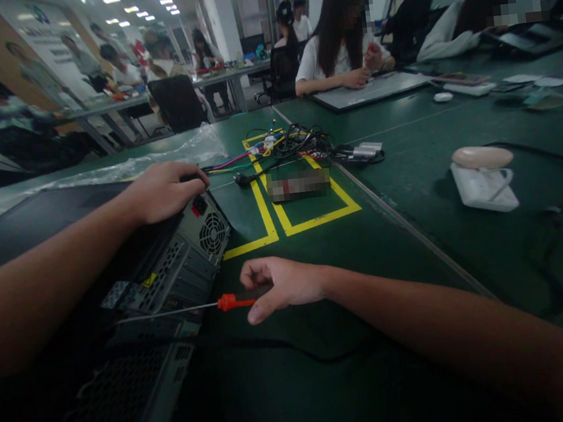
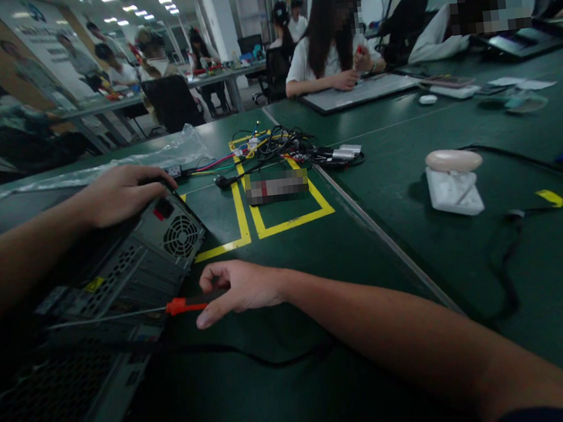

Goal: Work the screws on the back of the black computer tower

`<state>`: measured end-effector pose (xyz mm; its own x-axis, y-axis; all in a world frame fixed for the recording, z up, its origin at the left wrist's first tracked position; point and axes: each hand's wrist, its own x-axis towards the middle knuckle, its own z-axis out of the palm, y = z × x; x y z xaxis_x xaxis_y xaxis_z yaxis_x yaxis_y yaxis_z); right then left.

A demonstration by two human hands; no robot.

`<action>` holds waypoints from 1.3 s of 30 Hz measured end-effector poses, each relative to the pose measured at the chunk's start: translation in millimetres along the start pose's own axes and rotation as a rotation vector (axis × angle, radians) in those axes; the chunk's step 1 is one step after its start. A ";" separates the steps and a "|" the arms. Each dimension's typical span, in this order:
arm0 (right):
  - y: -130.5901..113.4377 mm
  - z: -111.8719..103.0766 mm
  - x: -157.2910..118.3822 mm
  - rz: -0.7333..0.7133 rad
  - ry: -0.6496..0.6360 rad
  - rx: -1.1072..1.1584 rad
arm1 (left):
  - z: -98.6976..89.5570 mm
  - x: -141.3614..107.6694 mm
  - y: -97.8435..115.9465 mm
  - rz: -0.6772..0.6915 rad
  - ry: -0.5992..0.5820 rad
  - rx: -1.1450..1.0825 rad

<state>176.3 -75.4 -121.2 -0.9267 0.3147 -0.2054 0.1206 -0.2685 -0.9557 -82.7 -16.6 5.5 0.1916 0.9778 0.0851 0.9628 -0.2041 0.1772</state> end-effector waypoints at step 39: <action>9.6 3.3 -0.5 0.008 -0.113 -0.025 | -0.2 -1.9 8.2 -0.027 0.004 0.021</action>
<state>176.8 -81.2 -129.5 -0.9598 0.2077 -0.1890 0.1353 -0.2477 -0.9593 -75.2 -20.1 7.0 0.1651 0.9827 0.0841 0.9714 -0.1767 0.1584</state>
